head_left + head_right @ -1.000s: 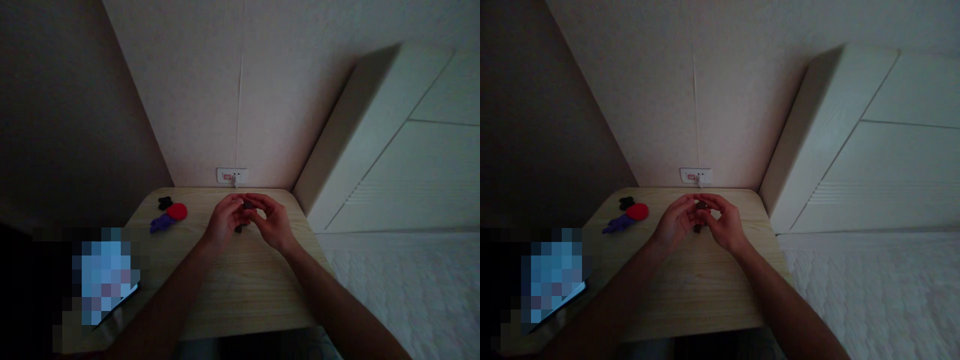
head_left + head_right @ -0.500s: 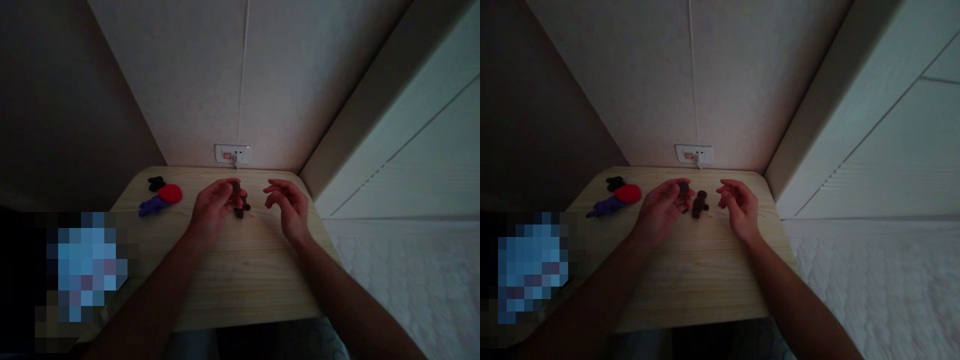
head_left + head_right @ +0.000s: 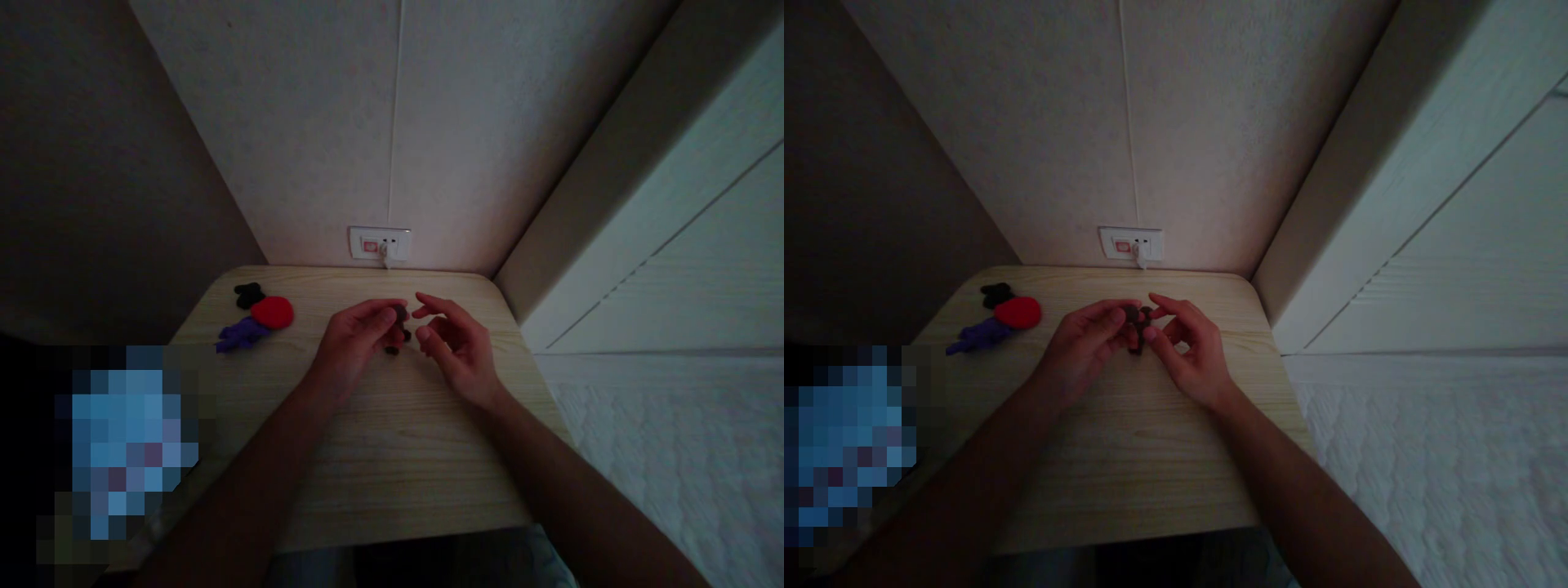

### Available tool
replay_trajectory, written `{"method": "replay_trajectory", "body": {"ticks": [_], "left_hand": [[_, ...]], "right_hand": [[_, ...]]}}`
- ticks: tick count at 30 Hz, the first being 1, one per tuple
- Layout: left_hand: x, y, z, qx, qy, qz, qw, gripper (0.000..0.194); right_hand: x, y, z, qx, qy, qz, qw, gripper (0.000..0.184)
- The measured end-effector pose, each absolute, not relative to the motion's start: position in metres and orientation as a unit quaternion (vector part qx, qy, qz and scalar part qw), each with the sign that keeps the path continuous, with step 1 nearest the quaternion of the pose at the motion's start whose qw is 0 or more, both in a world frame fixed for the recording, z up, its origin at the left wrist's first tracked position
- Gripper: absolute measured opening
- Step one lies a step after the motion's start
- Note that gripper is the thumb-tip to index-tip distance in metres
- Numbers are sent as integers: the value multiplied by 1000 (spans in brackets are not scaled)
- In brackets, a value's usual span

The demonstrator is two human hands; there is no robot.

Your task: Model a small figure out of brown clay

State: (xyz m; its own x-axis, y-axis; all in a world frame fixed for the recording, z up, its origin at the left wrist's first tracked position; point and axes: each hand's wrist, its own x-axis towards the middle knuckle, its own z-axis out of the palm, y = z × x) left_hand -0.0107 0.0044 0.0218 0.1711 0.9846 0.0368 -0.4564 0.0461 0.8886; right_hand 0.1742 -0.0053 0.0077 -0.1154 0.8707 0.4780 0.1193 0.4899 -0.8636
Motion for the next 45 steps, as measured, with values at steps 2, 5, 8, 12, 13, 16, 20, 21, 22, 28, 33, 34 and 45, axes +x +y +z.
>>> {"method": "replay_trajectory", "body": {"ticks": [2,5,8,12,13,16,20,21,22,28,33,34,45], "left_hand": [[-8,3,19,432,334,542,639,39],[-5,2,17,446,342,535,630,39],[-4,2,17,447,346,543,621,36],[-6,3,17,450,347,542,619,30],[-6,2,16,452,343,541,621,30],[-7,2,16,456,332,538,626,30],[-6,0,19,459,334,545,616,27],[-5,0,20,460,337,548,612,26],[-5,0,20,460,339,550,609,25],[-4,1,22,470,338,558,595,21],[-2,-1,20,459,327,561,606,23],[-1,-1,20,454,324,559,613,24],[0,0,20,431,332,560,625,24]], "right_hand": [[173,-7,9,-352,-695,309,545,40],[172,-6,8,-346,-714,279,541,34],[173,-5,7,-360,-709,282,537,30],[172,-8,8,-368,-700,295,536,26],[172,-8,8,-371,-693,298,541,24],[171,-9,9,-382,-663,312,563,20],[170,-8,8,-397,-646,315,570,20],[171,-8,8,-396,-648,315,569,20],[171,-8,8,-394,-651,316,566,20],[172,-9,9,-378,-657,324,567,26],[172,-9,8,-392,-650,322,566,28],[172,-9,8,-392,-651,320,566,29],[176,-9,5,-389,-673,266,570,27]]}}
